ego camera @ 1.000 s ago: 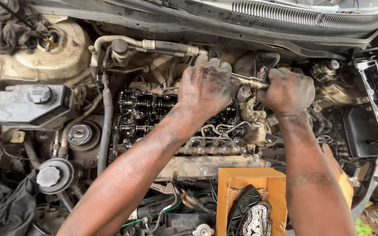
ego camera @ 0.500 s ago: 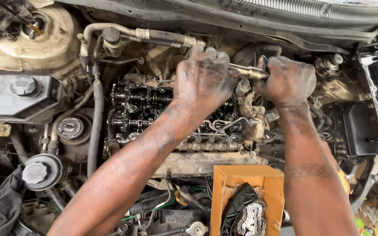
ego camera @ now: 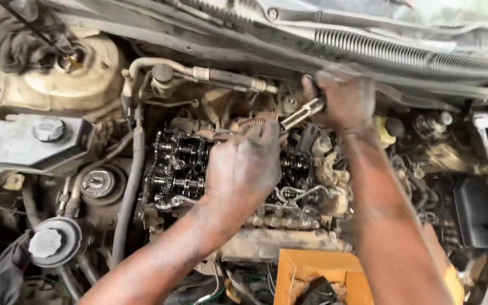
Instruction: The person works on a car engine with the hood open, handling a timing chain and engine components in the cylinder head area. They pull a chain and parts from the engine, pick a socket wrench from a tray of tools on the ground, and use the wrench to loosen or tighten bolts on the engine.
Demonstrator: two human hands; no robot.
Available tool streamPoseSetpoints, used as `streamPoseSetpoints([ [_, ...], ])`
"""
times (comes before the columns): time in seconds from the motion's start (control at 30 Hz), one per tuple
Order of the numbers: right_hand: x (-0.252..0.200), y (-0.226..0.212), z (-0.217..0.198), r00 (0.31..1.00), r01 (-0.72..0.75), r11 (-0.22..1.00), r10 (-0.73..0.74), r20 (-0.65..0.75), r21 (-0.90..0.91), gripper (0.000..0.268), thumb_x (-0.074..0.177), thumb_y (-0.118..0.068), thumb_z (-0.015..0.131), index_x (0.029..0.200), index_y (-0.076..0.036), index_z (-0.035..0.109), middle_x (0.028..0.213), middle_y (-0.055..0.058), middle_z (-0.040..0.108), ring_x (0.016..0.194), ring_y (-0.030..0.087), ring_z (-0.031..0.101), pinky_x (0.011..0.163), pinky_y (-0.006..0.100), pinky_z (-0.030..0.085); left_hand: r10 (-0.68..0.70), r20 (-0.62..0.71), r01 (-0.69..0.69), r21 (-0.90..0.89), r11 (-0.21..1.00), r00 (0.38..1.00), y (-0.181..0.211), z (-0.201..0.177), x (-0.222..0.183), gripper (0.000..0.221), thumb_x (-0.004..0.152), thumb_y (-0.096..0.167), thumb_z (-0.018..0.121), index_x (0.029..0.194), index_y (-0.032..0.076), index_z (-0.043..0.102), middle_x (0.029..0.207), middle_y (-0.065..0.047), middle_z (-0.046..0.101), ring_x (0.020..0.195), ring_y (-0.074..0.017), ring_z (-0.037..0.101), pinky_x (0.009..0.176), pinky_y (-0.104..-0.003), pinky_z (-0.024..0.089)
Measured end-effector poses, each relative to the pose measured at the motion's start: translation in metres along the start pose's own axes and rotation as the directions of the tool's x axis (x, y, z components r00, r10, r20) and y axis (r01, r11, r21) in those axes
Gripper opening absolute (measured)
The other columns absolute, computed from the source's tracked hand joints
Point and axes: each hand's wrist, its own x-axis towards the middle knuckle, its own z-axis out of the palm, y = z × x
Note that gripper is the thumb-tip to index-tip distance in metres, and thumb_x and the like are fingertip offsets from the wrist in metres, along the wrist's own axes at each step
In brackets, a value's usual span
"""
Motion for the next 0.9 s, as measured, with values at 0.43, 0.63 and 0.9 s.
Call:
streamPoseSetpoints([
  [0.43, -0.194, -0.008, -0.191, 0.426, -0.871, 0.347, 0.886, 0.183, 0.347, 0.035, 0.112, -0.030, 0.067, 0.097, 0.001, 0.065, 0.078, 0.012, 0.067, 0.059, 0.014, 0.062, 0.046, 0.029, 0.045, 0.294, 0.140, -0.314, 0.144, 0.939, 0.945, -0.012, -0.032, 0.019, 0.019, 0.090, 0.011, 0.066, 0.108, 0.008, 0.063, 0.090, -0.007, 0.065, 0.084, -0.0208, 0.066, 0.053, -0.036, 0.054],
  [0.63, -0.271, -0.056, -0.218, 0.270, -0.959, 0.220, 0.900, 0.342, 0.177, 0.038, 0.105, -0.038, 0.070, 0.103, 0.000, 0.073, 0.087, 0.017, 0.074, 0.076, 0.021, 0.070, 0.073, 0.040, 0.055, 0.231, 0.122, -0.230, -0.019, 0.973, 0.965, -0.008, -0.045, 0.018, 0.015, 0.106, 0.003, 0.060, 0.116, 0.006, 0.070, 0.081, -0.007, 0.070, 0.054, -0.0175, 0.064, 0.041, -0.033, 0.046],
  [0.9, -0.144, -0.111, -0.169, 0.187, -0.949, 0.311, 0.436, 0.880, 0.048, 0.045, 0.100, -0.048, 0.055, 0.123, -0.013, 0.071, 0.072, 0.009, 0.068, 0.053, 0.014, 0.054, 0.055, 0.038, 0.046, 0.108, -0.178, -0.118, -0.046, 0.992, 0.978, 0.001, -0.153, -0.043, 0.006, 0.098, 0.002, 0.066, 0.102, -0.002, 0.066, 0.084, -0.016, 0.073, 0.066, -0.0209, 0.070, 0.050, -0.032, 0.054],
])
